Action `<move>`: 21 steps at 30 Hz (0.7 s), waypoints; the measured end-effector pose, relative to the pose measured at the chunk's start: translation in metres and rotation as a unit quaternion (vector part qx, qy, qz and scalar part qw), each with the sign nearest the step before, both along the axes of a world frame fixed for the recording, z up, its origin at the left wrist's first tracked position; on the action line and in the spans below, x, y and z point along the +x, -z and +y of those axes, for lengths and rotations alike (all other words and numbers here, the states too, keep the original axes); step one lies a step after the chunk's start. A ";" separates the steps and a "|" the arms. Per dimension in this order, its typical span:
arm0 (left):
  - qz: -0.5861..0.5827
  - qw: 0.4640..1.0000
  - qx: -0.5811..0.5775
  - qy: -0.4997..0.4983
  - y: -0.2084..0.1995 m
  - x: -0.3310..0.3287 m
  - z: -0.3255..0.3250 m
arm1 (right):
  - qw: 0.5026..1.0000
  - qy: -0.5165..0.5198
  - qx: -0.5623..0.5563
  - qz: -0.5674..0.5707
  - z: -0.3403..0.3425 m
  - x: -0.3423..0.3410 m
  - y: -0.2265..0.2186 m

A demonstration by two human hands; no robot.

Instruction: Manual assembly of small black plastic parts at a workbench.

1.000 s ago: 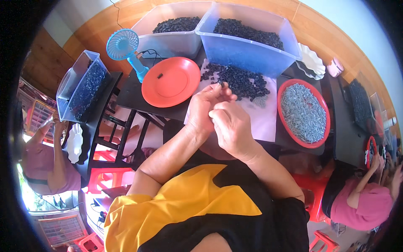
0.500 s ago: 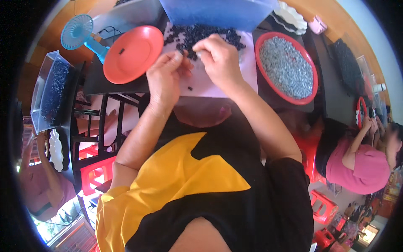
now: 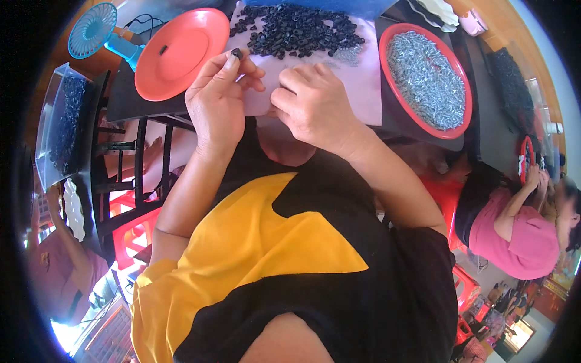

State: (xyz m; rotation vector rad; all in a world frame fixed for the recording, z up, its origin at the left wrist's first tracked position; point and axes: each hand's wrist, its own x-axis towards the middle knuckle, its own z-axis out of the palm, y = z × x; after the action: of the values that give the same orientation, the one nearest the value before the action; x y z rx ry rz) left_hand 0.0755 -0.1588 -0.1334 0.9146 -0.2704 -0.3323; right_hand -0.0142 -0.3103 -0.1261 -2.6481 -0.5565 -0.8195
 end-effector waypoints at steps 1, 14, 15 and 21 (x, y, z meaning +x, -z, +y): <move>-0.019 1.000 0.002 0.002 0.000 -0.002 0.003 | 1.000 0.000 0.002 0.000 0.000 0.002 0.002; -0.080 0.982 0.141 0.101 -0.009 0.007 -0.017 | 0.875 0.043 0.472 0.096 -0.031 0.025 -0.037; -0.084 0.978 0.156 0.106 -0.009 0.007 -0.020 | 0.866 0.043 0.486 0.114 -0.033 0.029 -0.038; -0.082 0.979 0.152 0.107 -0.002 0.010 -0.032 | 0.877 0.048 0.453 0.154 -0.037 0.035 -0.038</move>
State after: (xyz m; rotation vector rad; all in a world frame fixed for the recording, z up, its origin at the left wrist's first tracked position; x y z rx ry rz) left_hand 0.0855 -0.1904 -0.1310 1.2206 -0.4814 -0.5073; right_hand 0.0206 -0.3474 -0.0884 -1.8615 0.0659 -0.4793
